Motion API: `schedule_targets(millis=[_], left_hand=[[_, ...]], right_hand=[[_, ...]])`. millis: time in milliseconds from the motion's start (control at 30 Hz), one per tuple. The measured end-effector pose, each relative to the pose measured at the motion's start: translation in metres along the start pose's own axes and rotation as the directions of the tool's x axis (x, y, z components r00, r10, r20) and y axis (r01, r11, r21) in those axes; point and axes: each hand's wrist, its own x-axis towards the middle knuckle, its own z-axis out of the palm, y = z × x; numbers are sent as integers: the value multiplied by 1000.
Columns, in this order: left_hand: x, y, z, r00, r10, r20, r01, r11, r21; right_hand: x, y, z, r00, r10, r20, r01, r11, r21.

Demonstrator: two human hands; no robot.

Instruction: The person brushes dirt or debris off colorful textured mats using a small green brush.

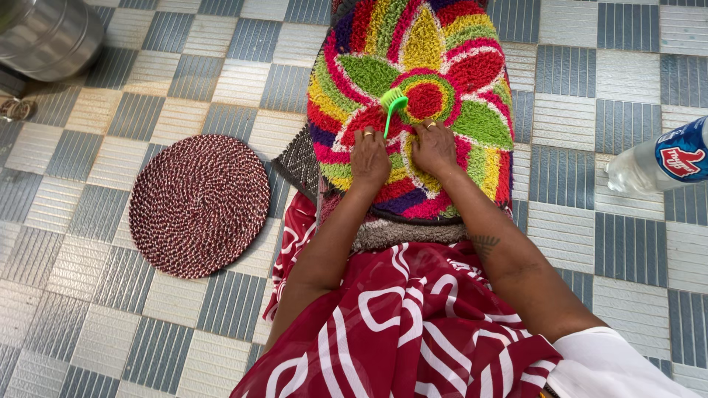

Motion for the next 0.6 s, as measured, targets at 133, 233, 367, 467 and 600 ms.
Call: schedule_targets(millis=[133, 233, 367, 467, 600], left_hand=[[3, -5, -13, 995, 38, -89, -31, 997, 76], [-4, -8, -20, 1000, 10, -29, -9, 998, 59], [-22, -12, -21, 995, 63, -83, -65, 998, -23], [-26, -5, -11, 999, 13, 49, -1, 972, -234], [-36, 39, 25, 994, -39, 107, 79, 911, -405]], right_hand=[[-9, -3, -15, 996, 20, 92, -19, 1000, -10], [-23, -2, -14, 998, -54, 29, 54, 998, -19], [-35, -2, -16, 975, -214, -53, 214, 977, -1], [-42, -2, -13, 997, -40, 67, 23, 972, 232], [-38, 10, 14, 996, 87, -2, -53, 634, 772]])
